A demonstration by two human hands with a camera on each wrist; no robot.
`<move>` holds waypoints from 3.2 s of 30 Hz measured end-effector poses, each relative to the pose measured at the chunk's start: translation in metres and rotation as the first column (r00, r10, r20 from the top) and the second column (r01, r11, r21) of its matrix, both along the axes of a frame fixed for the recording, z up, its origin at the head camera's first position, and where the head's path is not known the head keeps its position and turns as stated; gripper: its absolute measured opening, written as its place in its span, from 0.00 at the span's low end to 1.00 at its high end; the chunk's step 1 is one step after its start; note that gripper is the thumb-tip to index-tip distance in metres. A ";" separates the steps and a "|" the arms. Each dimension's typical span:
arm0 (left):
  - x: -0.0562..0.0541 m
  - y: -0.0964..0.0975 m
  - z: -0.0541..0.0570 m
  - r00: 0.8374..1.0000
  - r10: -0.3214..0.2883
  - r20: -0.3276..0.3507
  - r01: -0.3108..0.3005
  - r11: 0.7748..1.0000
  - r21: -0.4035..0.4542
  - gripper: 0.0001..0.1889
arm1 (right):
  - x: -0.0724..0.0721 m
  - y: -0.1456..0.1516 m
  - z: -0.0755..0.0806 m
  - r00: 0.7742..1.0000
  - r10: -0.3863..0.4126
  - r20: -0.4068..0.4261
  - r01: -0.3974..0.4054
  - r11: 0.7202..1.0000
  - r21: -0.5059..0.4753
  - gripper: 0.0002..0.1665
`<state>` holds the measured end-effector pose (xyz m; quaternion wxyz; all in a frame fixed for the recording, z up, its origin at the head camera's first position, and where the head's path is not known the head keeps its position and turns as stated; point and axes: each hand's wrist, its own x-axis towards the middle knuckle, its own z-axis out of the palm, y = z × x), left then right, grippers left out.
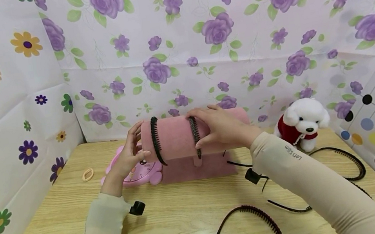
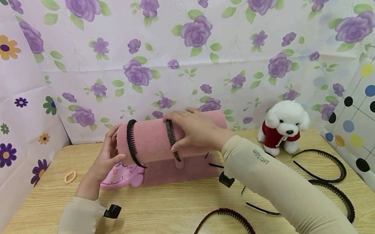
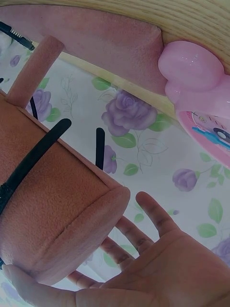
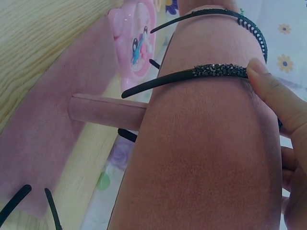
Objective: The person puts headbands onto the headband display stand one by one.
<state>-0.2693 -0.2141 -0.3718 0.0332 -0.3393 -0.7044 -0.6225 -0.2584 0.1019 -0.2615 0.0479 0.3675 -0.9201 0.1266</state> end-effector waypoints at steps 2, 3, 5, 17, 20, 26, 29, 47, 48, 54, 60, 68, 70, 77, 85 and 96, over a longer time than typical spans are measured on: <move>0.000 0.000 -0.001 1.000 0.000 0.002 0.000 1.000 -0.002 0.45 | 0.001 -0.001 -0.001 1.000 0.003 -0.011 -0.003 1.000 0.005 0.52; 0.000 0.000 -0.001 1.000 0.000 0.004 0.000 1.000 -0.004 0.45 | 0.001 -0.002 -0.002 1.000 0.006 -0.017 -0.006 1.000 0.007 0.52; -0.001 0.000 -0.001 1.000 0.003 0.008 -0.003 1.000 -0.007 0.45 | 0.001 -0.004 -0.002 1.000 0.011 -0.023 -0.011 1.000 0.004 0.52; 0.000 0.000 0.000 1.000 0.011 0.013 -0.011 1.000 -0.007 0.45 | 0.000 -0.019 -0.001 1.000 0.016 -0.015 -0.016 1.000 -0.001 0.52; -0.001 0.000 0.000 1.000 0.012 0.005 -0.012 1.000 -0.005 0.45 | 0.000 -0.023 -0.001 1.000 0.019 -0.022 -0.019 1.000 -0.002 0.51; 0.000 -0.001 -0.001 1.000 0.011 0.009 -0.010 1.000 -0.015 0.45 | 0.001 -0.030 -0.002 1.000 0.009 -0.014 -0.008 1.000 0.005 0.51; 0.000 -0.001 -0.001 1.000 0.006 0.009 -0.006 1.000 -0.011 0.45 | 0.002 -0.034 -0.001 1.000 -0.002 -0.009 0.002 1.000 0.009 0.52; 0.000 0.000 0.000 1.000 0.004 0.005 -0.004 1.000 -0.007 0.45 | 0.001 -0.049 0.001 1.000 0.015 0.000 -0.015 1.000 0.027 0.54; 0.000 0.000 -0.001 1.000 0.003 0.006 -0.003 1.000 -0.007 0.45 | 0.001 -0.049 0.001 1.000 0.013 0.005 -0.013 1.000 0.028 0.54; -0.001 0.000 -0.001 1.000 -0.001 0.004 0.001 1.000 -0.008 0.45 | 0.001 -0.053 0.001 1.000 0.000 0.017 0.000 1.000 0.029 0.54; -0.001 0.000 -0.001 1.000 -0.004 0.003 0.004 1.000 -0.009 0.45 | 0.001 -0.057 0.001 1.000 0.003 0.000 -0.003 0.999 0.032 0.55; -0.001 -0.001 -0.001 1.000 -0.001 -0.001 0.001 1.000 -0.017 0.45 | 0.001 -0.062 0.000 1.000 0.000 -0.007 0.001 0.999 0.035 0.54; -0.001 -0.001 -0.002 1.000 0.001 -0.003 -0.001 1.000 -0.016 0.45 | 0.001 -0.063 0.000 1.000 0.000 -0.010 0.001 0.999 0.037 0.54; -0.001 -0.002 -0.001 1.000 0.010 -0.007 -0.010 1.000 -0.013 0.45 | 0.001 -0.062 -0.001 0.999 0.010 -0.050 -0.008 0.999 0.053 0.55; 0.000 0.000 -0.003 1.000 0.005 0.002 -0.005 1.000 -0.013 0.45 | 0.011 -0.045 0.006 0.999 0.021 -0.043 -0.023 0.998 -0.066 0.54; -0.001 -0.001 -0.002 1.000 0.016 0.013 -0.016 1.000 -0.021 0.45 | 0.028 -0.023 0.018 0.994 0.059 -0.095 -0.072 0.988 -0.139 0.47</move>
